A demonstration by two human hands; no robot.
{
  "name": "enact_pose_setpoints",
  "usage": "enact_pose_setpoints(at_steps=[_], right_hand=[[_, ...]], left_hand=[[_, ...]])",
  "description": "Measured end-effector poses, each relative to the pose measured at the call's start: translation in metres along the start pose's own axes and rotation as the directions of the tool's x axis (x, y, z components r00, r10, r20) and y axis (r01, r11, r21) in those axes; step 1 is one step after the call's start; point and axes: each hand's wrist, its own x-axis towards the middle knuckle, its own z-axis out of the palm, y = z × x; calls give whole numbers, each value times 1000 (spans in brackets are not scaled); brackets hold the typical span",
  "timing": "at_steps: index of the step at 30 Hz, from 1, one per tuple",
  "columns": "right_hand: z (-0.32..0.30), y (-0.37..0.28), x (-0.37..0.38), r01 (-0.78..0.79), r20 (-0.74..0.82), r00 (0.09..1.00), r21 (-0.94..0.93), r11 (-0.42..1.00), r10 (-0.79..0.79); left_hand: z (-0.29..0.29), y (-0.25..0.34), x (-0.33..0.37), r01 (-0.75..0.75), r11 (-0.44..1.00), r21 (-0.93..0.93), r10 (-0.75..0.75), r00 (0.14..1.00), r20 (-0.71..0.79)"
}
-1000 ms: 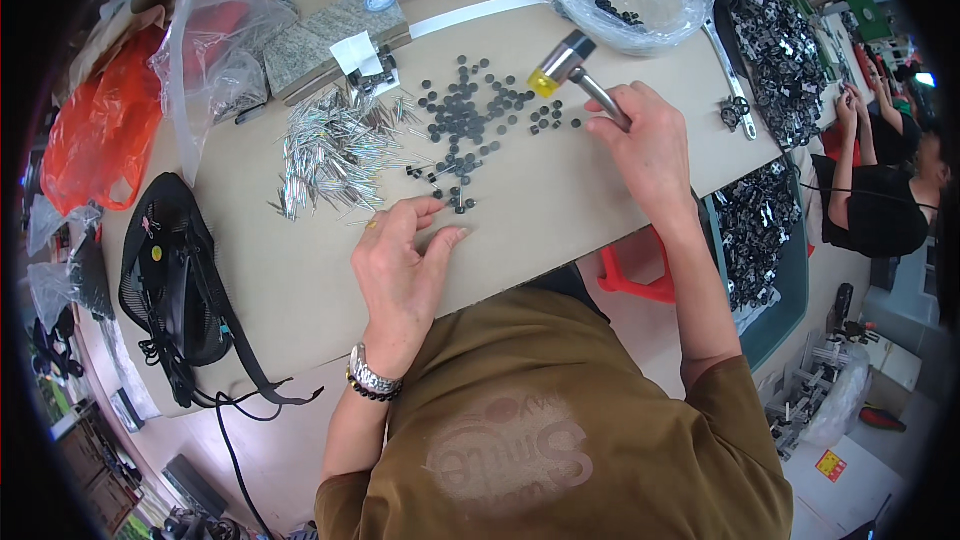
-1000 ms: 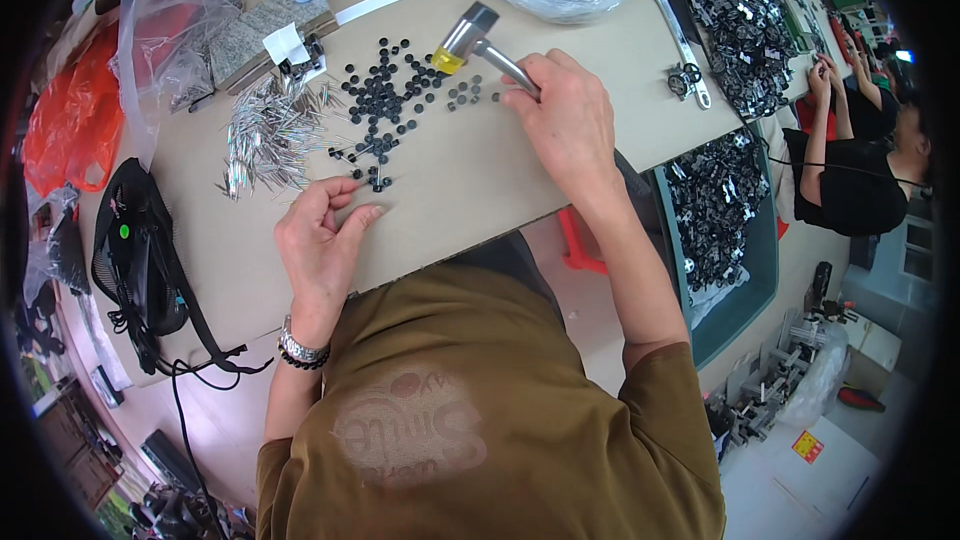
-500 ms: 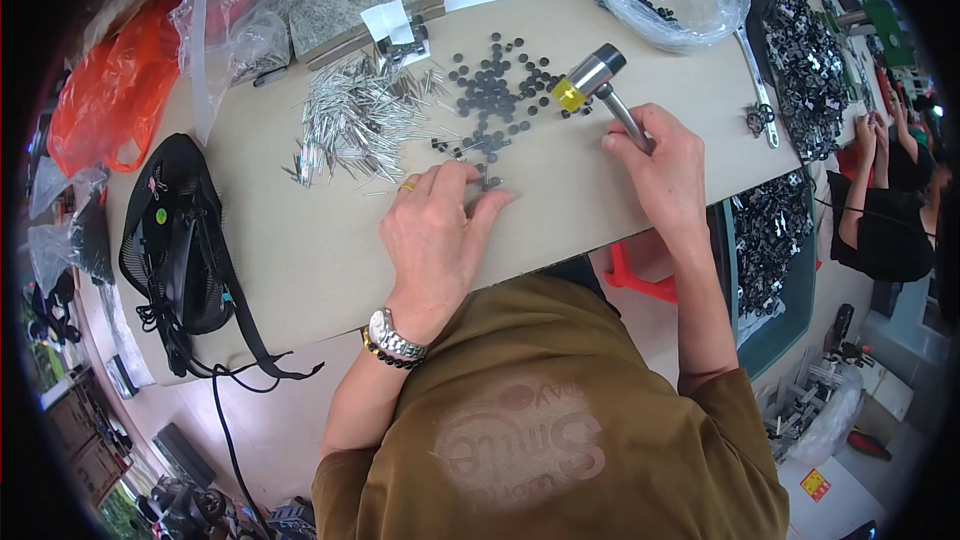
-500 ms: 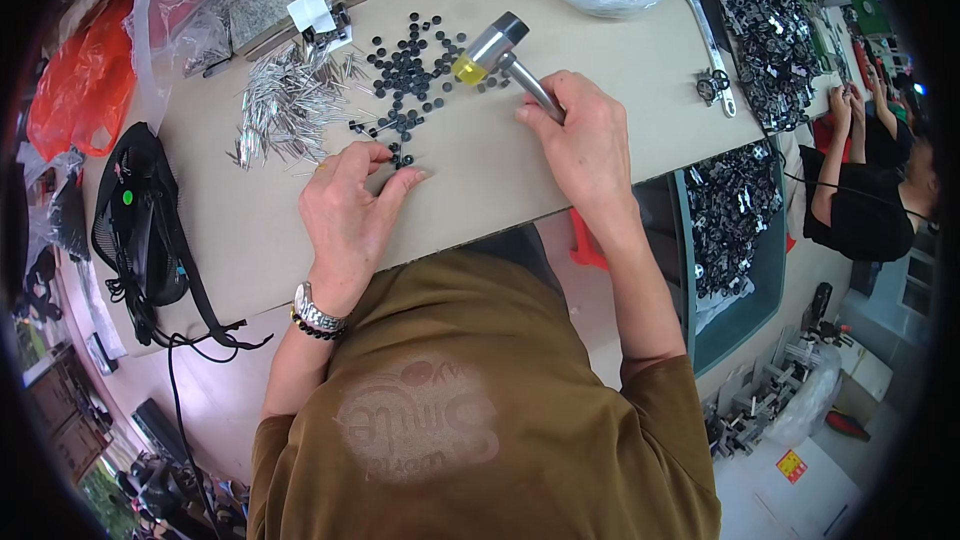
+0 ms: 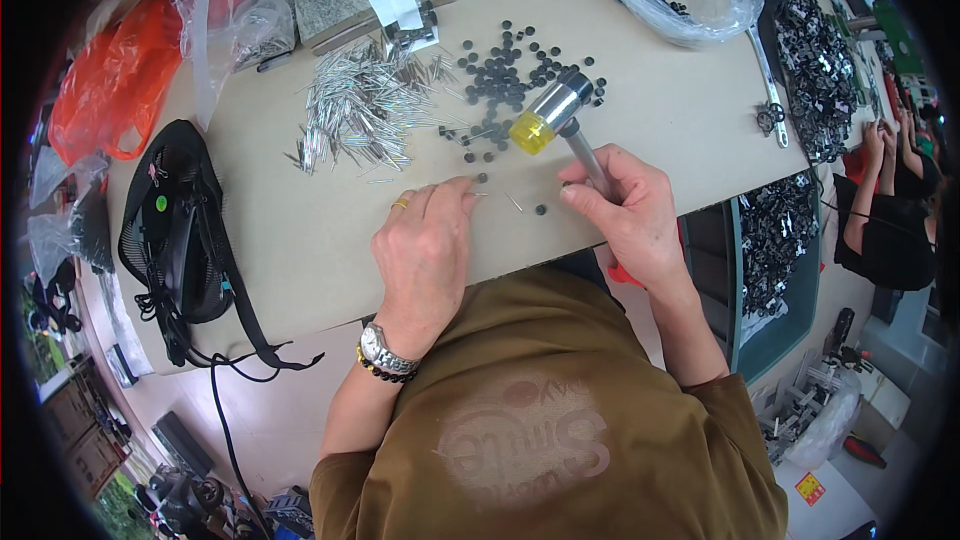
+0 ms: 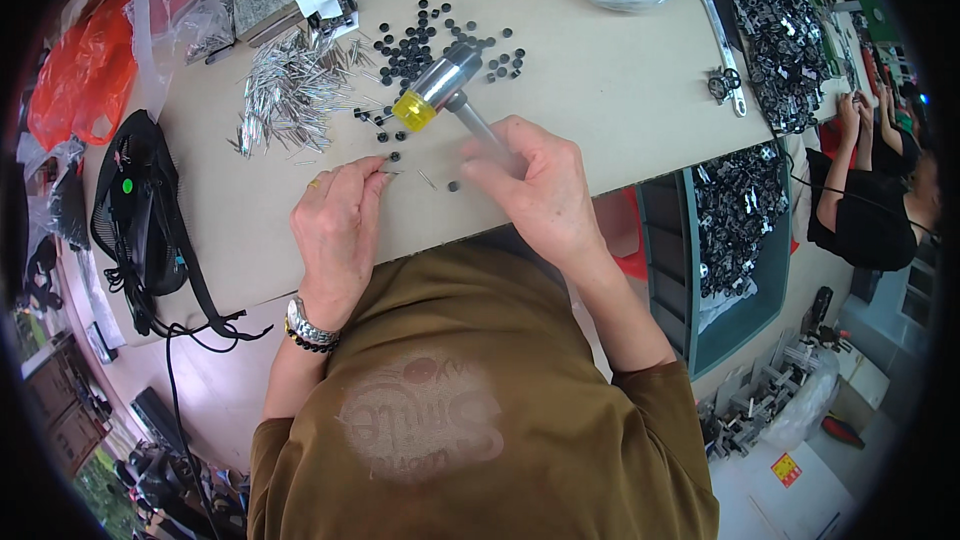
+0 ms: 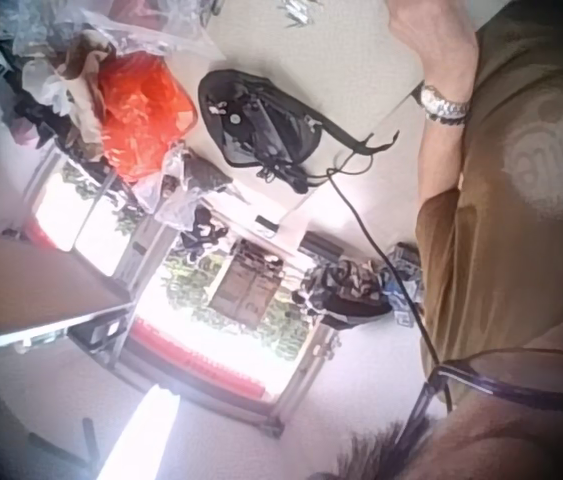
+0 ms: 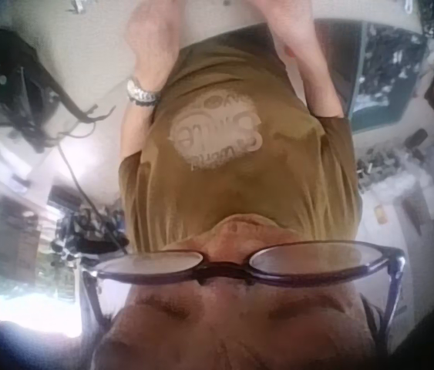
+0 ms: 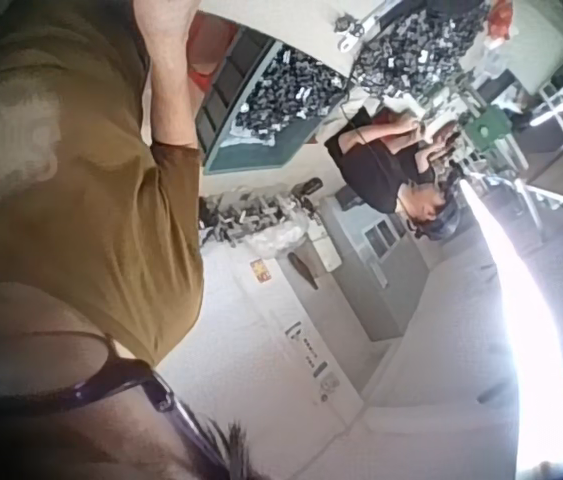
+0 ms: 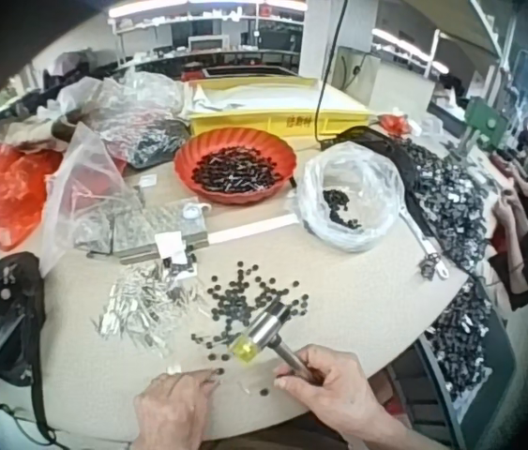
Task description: The person assembles small components by inserting metal pins into rubber bases and tapping them into place with a small hammer.
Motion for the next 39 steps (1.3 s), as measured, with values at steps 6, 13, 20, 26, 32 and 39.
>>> enact_pose_setpoints(at_steps=[6,13,20,26,32,39], right_hand=[[2,5,-2,-14,43,999,36,999,13],[0,-2,-5,-32,27,999,93,995,30],[9,0,-12,81,103,989,252,964,-110],[16,-1,-12,82,146,983,219,972,-116],[21,3,-13,105,121,981,341,934,-154],[24,7,-14,192,88,972,242,951,-219]], left_hand=[[-10,0,-8,157,976,-151,-158,987,9],[-13,6,-15,380,740,-555,-303,925,229],[-3,17,-16,435,590,-680,-277,900,336],[-7,25,-11,205,799,-565,-139,978,157],[-8,26,-11,161,845,-510,-103,985,140],[-10,27,-9,88,884,-460,-46,994,102]])
